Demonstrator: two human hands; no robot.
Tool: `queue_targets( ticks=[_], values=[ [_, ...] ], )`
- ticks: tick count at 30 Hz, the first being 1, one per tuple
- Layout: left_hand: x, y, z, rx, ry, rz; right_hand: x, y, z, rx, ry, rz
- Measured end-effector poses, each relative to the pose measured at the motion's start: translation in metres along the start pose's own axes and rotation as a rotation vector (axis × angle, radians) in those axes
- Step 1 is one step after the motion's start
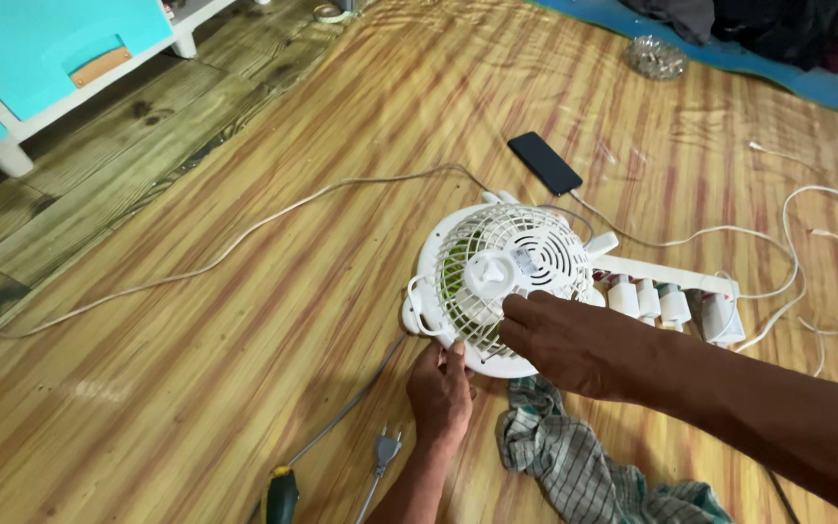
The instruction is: The person uses a screwdriver to remove screws from the front grille of a small white electric fan, then removes the grille and wipes the fan blades and housing with a cloth.
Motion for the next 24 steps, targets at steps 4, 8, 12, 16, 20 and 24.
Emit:
queue_targets(
  ticks=[4,8,12,16,20,24],
  values=[
    [-0.003,-0.001,0.007,0.006,-0.036,-0.004,0.017,-0.004,-0.005,0.145,-0.019,0.120],
    [-0.001,0.000,-0.001,0.017,-0.071,-0.017,0.012,0.000,-0.014,0.283,-0.109,0.145],
    [0.000,0.000,0.001,-0.023,-0.102,-0.019,0.003,0.002,-0.006,0.146,-0.097,0.046],
    [-0.001,-0.003,0.001,0.063,-0.039,-0.016,0.005,0.002,0.007,-0.070,0.088,-0.043],
    [-0.001,-0.003,0.009,0.046,-0.055,-0.016,0.017,0.002,0.008,-0.119,0.190,0.006],
    [-0.002,-0.004,0.008,0.010,-0.046,-0.014,0.026,0.001,-0.008,0.249,-0.158,0.081]
  ],
)
Point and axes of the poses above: each hand's wrist, its own y-axis away from the middle knuckle, its own x-axis out of the palm, z = x × y, the point moved 6 cm from there along -y, towards the middle knuckle, and after that the axes turned 5 degrees about y, right-handed, at the moved point
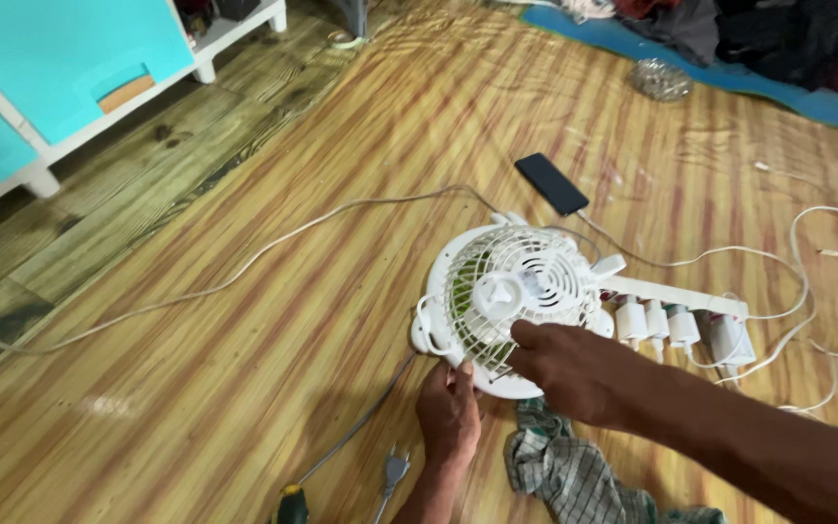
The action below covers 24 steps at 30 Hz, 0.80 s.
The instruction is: The person uses a screwdriver to remove screws from the front grille of a small white electric fan, then removes the grille and wipes the fan blades and housing with a cloth.
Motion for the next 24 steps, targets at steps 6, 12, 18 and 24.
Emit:
queue_targets(
  ticks=[6,12,18,24],
  values=[
    [0.001,0.004,-0.011,0.023,-0.017,0.030,-0.020,0.004,0.018,-0.234,0.045,-0.200],
    [-0.001,0.002,-0.005,-0.005,-0.082,0.007,-0.014,0.002,0.006,-0.043,-0.011,-0.013],
    [0.002,0.005,-0.015,0.050,0.048,0.026,-0.017,0.004,0.000,0.105,-0.038,0.030],
    [0.000,0.005,-0.010,-0.017,-0.073,0.010,-0.010,0.012,0.000,-0.103,0.094,-0.002]
  ],
)
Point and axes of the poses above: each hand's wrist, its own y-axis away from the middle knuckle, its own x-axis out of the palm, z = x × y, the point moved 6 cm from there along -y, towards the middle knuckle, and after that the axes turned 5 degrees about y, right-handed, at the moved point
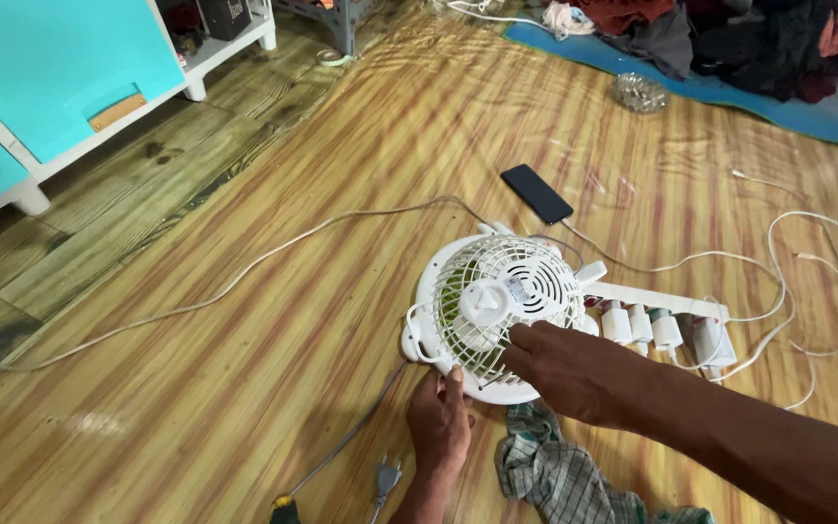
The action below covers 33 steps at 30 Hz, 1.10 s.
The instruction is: The person uses a screwdriver to remove screws from the front grille of a small white electric fan, then removes the grille and wipes the fan blades and housing with a cloth.
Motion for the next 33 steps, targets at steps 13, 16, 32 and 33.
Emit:
queue_targets(
  ticks=[13,16,32,33],
  values=[
    [-0.002,-0.001,0.004,-0.023,0.039,0.014,-0.009,-0.005,0.004,-0.097,0.056,-0.155],
    [0.002,-0.007,0.017,0.004,0.057,0.021,-0.001,-0.005,-0.001,-0.002,0.039,-0.022],
    [0.001,0.002,-0.001,-0.034,-0.057,-0.011,-0.021,0.021,-0.046,0.414,0.099,0.203],
    [0.002,0.001,-0.002,-0.003,-0.041,-0.007,-0.024,0.027,-0.052,0.446,0.062,0.209]
  ],
)
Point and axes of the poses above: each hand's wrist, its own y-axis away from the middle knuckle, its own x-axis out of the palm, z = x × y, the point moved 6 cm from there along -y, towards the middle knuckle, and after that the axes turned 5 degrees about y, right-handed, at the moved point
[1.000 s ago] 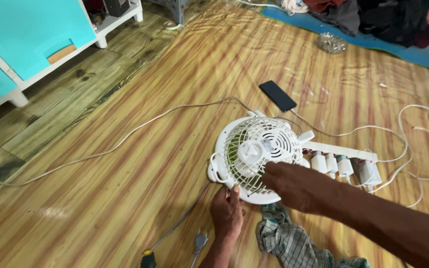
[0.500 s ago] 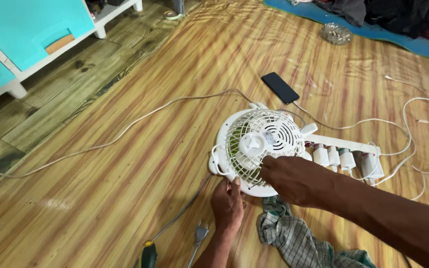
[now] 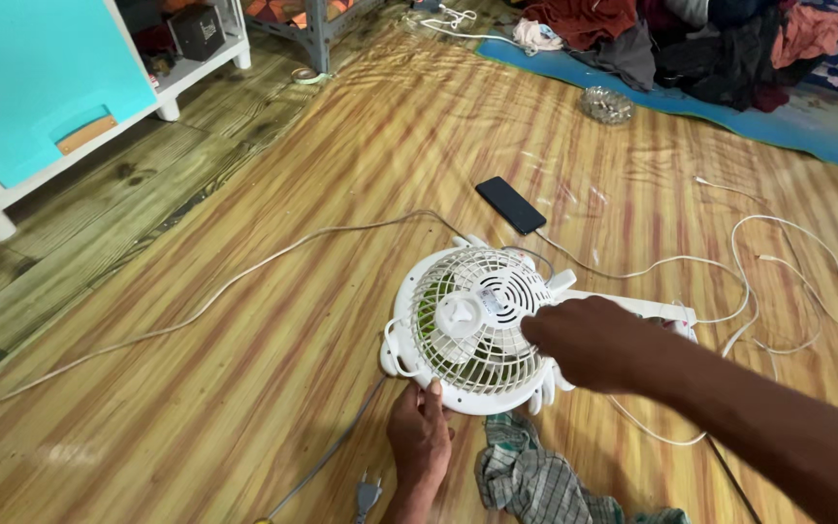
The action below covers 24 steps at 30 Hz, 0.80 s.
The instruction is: The person uses a screwdriver to remove screws from the front grille of a small white electric fan, then removes the grille and wipes the fan blades and housing with a cloth.
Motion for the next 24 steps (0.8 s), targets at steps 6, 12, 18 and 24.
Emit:
queue_targets(
  ticks=[6,12,18,24],
  values=[
    [0.005,-0.013,0.012,0.111,-0.013,-0.031,0.005,0.001,-0.023,0.117,-0.344,-0.265],
    [-0.002,-0.021,-0.024,0.581,-0.463,-0.215,0.051,-0.019,-0.039,0.340,-0.406,-0.130],
    [-0.003,-0.010,-0.012,-0.146,-0.060,-0.120,0.069,-0.021,-0.041,0.343,-0.492,-0.211],
    [0.028,0.024,0.008,-0.366,0.214,-0.074,0.063,-0.027,-0.042,0.282,-0.520,-0.260]
  ],
)
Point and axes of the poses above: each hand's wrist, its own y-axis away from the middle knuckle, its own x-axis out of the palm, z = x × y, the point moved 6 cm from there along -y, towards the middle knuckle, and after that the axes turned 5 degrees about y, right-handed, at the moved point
